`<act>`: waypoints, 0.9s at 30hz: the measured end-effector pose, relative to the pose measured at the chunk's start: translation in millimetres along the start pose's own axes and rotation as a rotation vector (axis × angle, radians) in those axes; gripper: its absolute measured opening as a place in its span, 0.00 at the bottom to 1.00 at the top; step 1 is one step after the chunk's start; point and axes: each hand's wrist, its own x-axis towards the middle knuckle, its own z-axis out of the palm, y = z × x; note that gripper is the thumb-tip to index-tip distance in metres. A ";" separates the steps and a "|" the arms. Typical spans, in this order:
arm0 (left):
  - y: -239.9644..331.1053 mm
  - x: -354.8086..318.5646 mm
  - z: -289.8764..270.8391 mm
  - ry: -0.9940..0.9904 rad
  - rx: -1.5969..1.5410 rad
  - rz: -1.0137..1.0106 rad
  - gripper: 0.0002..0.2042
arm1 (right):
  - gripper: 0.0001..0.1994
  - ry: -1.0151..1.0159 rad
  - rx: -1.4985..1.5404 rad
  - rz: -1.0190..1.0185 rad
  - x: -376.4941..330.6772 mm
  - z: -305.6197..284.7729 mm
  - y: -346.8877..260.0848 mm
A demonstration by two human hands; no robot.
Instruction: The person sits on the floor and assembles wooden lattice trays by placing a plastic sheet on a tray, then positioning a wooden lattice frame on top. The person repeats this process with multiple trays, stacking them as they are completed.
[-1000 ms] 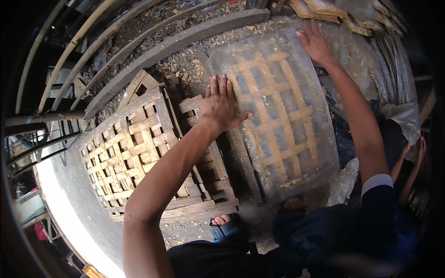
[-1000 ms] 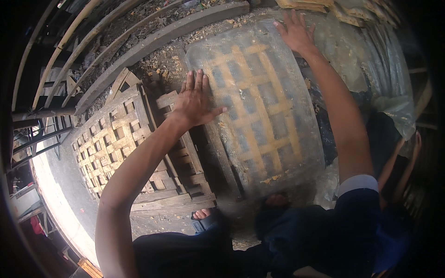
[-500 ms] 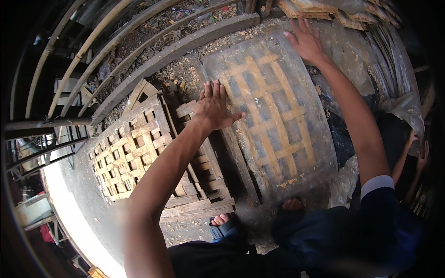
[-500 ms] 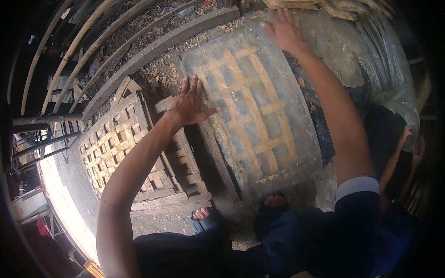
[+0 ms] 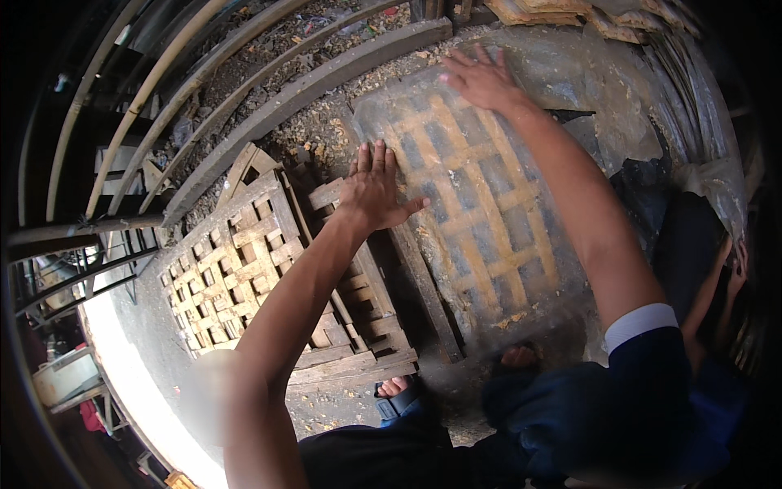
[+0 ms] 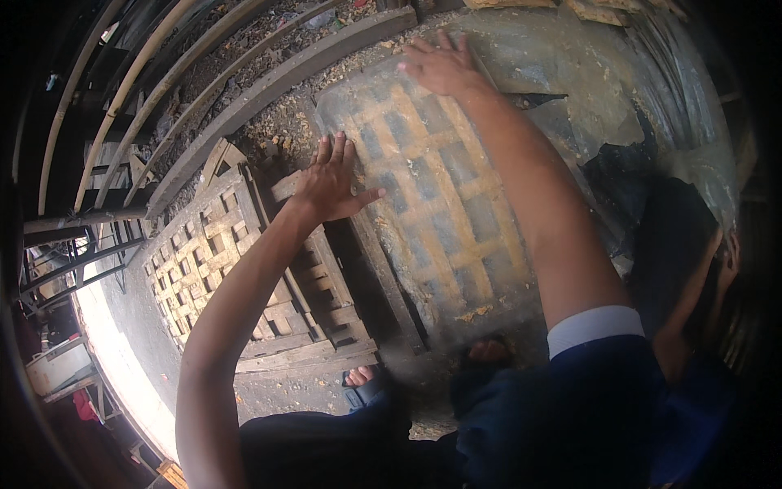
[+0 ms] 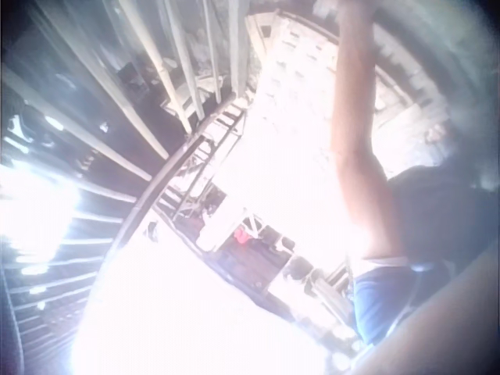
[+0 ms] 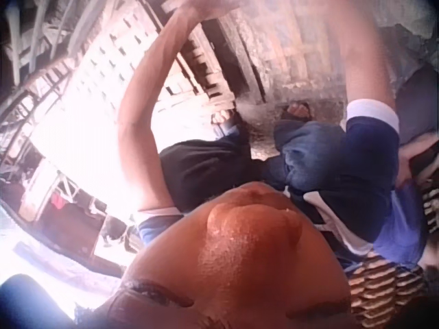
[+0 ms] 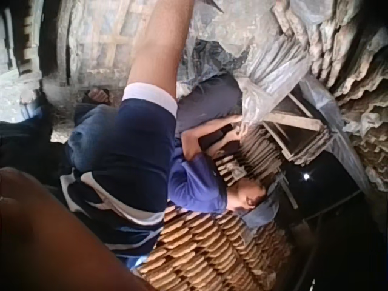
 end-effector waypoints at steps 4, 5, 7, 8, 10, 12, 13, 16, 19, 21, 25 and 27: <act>8.6 4.2 -7.5 -0.012 -0.023 0.018 0.58 | 0.30 0.273 -0.051 0.151 -7.0 1.1 113.2; 8.9 3.4 -2.6 0.015 -0.001 0.015 0.57 | 0.30 0.273 -0.064 0.047 -18.1 7.9 110.6; 3.4 -0.7 7.4 0.027 0.005 0.008 0.57 | 0.30 0.273 -0.075 -0.170 -49.6 19.6 86.9; -1.4 -4.8 11.8 0.036 0.014 0.001 0.56 | 0.29 0.204 -0.064 -0.258 -67.1 21.3 69.8; -8.6 -10.3 17.0 0.066 0.025 0.014 0.55 | 0.28 0.084 -0.054 -0.422 -95.9 13.4 44.7; -7.4 -5.9 17.3 0.100 0.059 0.036 0.54 | 0.29 0.054 -0.110 -0.375 -109.3 16.8 65.9; -4.7 -3.9 17.9 0.118 0.053 0.054 0.53 | 0.29 0.040 -0.136 -0.356 -114.7 18.0 80.9; -8.3 -4.4 18.2 0.174 0.038 0.089 0.49 | 0.30 0.050 -0.115 0.051 -110.9 2.1 104.7; -15.7 -4.7 24.5 0.283 -0.012 0.147 0.39 | 0.31 0.106 -0.012 0.084 -108.5 -16.8 115.4; -19.2 -11.4 25.7 0.309 0.007 0.162 0.36 | 0.31 0.047 -0.007 -0.015 -120.9 -23.6 97.0; -14.2 -32.5 20.6 0.234 0.106 0.217 0.31 | 0.31 -0.013 -0.104 -0.333 -163.7 -19.7 43.5; -10.8 -47.1 24.1 0.231 0.110 0.265 0.30 | 0.30 -0.077 -0.108 -0.500 -182.3 -21.3 14.5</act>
